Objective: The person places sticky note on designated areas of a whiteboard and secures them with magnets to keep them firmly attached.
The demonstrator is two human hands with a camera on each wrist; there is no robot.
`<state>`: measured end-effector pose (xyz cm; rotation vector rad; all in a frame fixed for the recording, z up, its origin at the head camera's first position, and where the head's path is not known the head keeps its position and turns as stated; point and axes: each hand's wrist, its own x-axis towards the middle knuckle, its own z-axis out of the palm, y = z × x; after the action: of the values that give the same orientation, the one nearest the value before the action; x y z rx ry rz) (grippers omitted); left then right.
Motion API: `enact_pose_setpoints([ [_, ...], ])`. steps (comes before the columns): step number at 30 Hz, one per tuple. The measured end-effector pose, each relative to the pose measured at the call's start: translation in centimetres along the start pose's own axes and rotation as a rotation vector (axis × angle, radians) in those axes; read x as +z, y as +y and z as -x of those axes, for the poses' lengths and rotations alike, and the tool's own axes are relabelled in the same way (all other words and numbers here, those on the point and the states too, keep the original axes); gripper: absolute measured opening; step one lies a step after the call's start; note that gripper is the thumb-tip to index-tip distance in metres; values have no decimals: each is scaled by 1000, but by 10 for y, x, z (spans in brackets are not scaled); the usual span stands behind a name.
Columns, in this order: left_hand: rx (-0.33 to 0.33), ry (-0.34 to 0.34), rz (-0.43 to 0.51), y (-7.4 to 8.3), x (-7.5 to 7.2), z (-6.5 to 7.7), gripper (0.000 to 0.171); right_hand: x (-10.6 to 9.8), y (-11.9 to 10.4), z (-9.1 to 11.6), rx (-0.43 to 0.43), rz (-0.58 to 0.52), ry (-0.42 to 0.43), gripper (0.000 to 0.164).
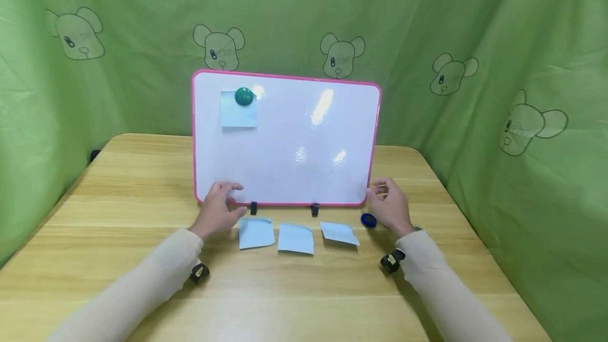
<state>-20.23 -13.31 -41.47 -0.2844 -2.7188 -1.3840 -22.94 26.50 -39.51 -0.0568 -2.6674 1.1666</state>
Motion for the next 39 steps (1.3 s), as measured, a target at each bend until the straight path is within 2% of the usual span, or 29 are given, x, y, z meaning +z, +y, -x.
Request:
enact_pose_setpoints([
  [7, -56, -94, -101, -4, 6, 8, 56, -23, 23, 10, 39, 75, -46, 46],
  [15, -56, -154, -133, -1, 10, 10, 59, -34, 34, 14, 80, 115, -112, 52],
  [19, -57, -188, -145, 0, 10, 11, 59, -36, 35, 14, 67, 157, -156, 50],
  [25, -45, -233, -193, 1, 12, 10, 54, -37, 38, 13, 12, 271, -265, 44],
  [31, -26, -257, -211, 1, 14, 8, 44, -36, 41, 9, 32, 272, -327, 41],
  [39, 3, -272, -251, 1, 18, 9, 40, -35, 42, 11, 69, 234, -359, 38],
])
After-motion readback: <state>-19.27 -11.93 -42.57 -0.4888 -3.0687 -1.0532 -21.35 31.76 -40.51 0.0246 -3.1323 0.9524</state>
